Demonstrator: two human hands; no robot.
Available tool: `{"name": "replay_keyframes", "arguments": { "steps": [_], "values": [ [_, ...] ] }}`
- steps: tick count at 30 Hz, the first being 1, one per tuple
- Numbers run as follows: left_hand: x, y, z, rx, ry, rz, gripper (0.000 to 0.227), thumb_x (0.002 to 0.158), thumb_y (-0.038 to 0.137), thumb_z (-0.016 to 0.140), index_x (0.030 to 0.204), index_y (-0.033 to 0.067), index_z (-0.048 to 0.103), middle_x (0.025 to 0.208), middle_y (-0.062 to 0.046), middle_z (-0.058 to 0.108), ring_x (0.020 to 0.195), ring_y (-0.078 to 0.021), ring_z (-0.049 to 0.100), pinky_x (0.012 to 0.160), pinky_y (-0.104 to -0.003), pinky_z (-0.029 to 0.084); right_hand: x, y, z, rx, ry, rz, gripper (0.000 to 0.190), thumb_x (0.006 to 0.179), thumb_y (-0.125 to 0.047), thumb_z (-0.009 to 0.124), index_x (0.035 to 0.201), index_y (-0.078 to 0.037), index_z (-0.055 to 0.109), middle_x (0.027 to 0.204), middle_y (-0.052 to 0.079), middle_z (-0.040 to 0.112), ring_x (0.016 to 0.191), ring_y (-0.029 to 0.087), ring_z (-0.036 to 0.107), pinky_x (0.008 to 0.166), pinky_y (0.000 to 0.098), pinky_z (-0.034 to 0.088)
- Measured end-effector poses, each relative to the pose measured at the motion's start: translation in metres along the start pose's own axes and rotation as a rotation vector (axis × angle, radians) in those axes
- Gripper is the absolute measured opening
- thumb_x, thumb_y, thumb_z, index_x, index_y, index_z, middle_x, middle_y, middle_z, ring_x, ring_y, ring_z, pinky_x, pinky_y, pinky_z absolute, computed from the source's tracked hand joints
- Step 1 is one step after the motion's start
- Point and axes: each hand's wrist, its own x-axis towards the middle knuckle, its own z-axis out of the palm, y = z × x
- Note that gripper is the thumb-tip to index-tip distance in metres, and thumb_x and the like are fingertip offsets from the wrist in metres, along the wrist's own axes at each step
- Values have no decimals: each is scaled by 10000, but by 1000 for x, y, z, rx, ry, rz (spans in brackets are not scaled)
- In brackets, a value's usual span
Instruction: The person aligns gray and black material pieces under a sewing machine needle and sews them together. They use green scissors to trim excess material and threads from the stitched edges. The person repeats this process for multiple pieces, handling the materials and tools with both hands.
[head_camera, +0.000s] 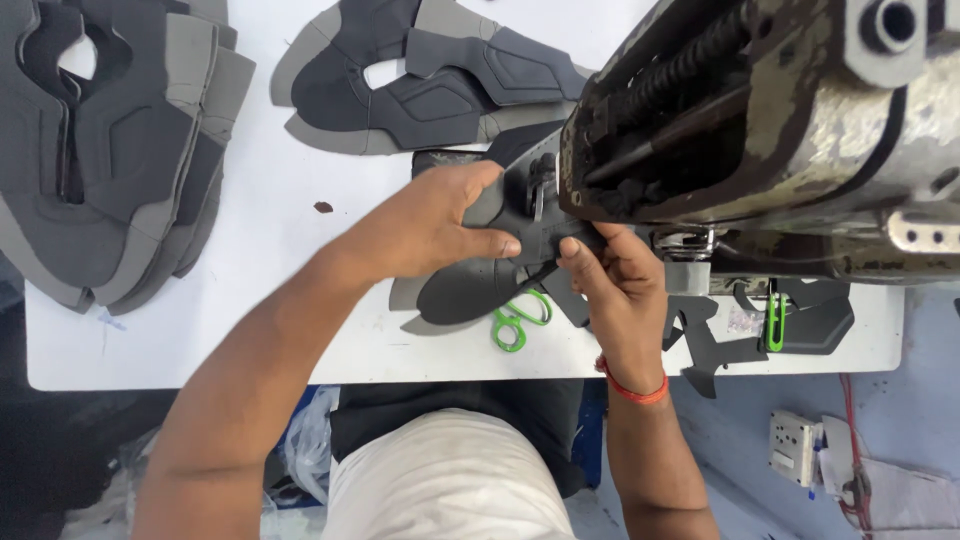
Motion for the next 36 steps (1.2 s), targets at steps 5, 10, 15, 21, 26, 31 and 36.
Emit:
{"name": "replay_keyframes", "arguments": {
  "steps": [5,10,15,21,26,31,36],
  "values": [
    [8,11,-12,-49,4,98,471,792,307,843,1110,34,629,766,-33,543,715,-142,512,668,-340,443,7,0,4,-45,46,2,171,993,-130,733,1123,-21,717,762,-34,657,643,13,516,566,185,396],
    [18,5,-18,-99,-42,74,502,796,256,857,1188,35,633,837,-69,610,777,-173,549,727,-343,471,14,2,8,-91,98,20,164,1014,-161,732,935,-16,736,726,-42,628,645,17,509,554,194,373],
    [22,3,-20,-324,-53,245,541,815,136,819,1286,2,590,1178,-83,750,1113,-128,678,976,-301,528,1,-6,12,-131,142,-120,119,1041,-130,696,1017,-14,696,783,-41,631,696,24,533,606,192,420],
    [20,13,-22,-312,-25,180,546,823,138,812,1292,-2,571,1137,-89,743,1077,-133,665,954,-301,526,-51,36,4,-138,-259,235,283,1034,-243,606,1101,-16,762,747,37,701,596,74,573,517,220,461],
    [21,10,-21,-273,33,236,542,847,140,821,1308,2,571,1199,-76,717,1133,-146,633,1010,-316,488,-42,82,24,142,-514,466,413,1035,-411,481,1064,-52,683,890,56,748,698,112,666,539,263,516],
    [21,14,-19,-301,33,131,534,818,165,815,1288,23,604,1152,-61,740,1089,-140,670,985,-311,522,-39,132,32,821,-302,461,346,1072,-391,529,1088,-52,596,955,58,642,952,196,700,751,383,601],
    [23,6,-14,-454,25,153,589,804,152,821,1325,1,591,1174,-75,727,1066,-131,675,941,-287,561,-42,127,33,978,-202,218,196,1077,-238,587,1190,-78,594,1076,38,667,1006,169,665,919,419,586]
  ]
}}
